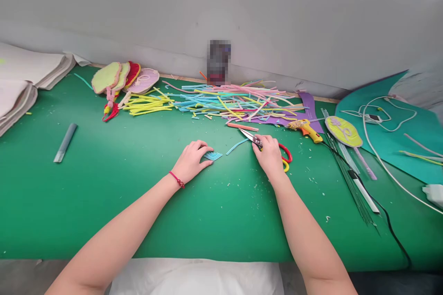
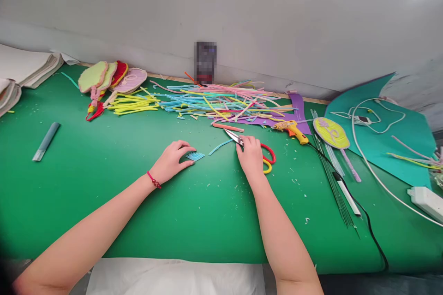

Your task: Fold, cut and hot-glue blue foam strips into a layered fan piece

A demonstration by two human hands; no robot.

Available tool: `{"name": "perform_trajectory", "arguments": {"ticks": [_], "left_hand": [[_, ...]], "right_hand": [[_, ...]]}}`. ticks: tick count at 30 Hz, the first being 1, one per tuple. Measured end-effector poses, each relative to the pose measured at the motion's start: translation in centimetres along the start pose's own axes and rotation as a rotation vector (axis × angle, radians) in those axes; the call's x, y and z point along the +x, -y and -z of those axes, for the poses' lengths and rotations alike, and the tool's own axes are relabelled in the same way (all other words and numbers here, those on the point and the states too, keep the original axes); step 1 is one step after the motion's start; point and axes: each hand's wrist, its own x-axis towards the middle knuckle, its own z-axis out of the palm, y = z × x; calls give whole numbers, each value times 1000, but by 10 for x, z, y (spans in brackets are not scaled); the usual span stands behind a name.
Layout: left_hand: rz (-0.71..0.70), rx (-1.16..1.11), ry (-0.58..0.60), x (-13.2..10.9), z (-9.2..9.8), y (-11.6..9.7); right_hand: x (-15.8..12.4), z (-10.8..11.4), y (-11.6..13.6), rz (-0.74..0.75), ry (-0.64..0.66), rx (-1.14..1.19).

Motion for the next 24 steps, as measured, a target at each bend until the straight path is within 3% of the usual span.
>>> {"name": "perform_trajectory", "arguments": {"ticks": [5,13,24], "left_hand": [[-16,29,-5,-1,-1,0],[-25,18,-12,0,0,1],[-24,19,-6,0,0,0]], "right_hand": [[1,1,2,-61,25,-112],[5,9,0,-118,37,-3],[5,15,0,-223,191,87]]}}
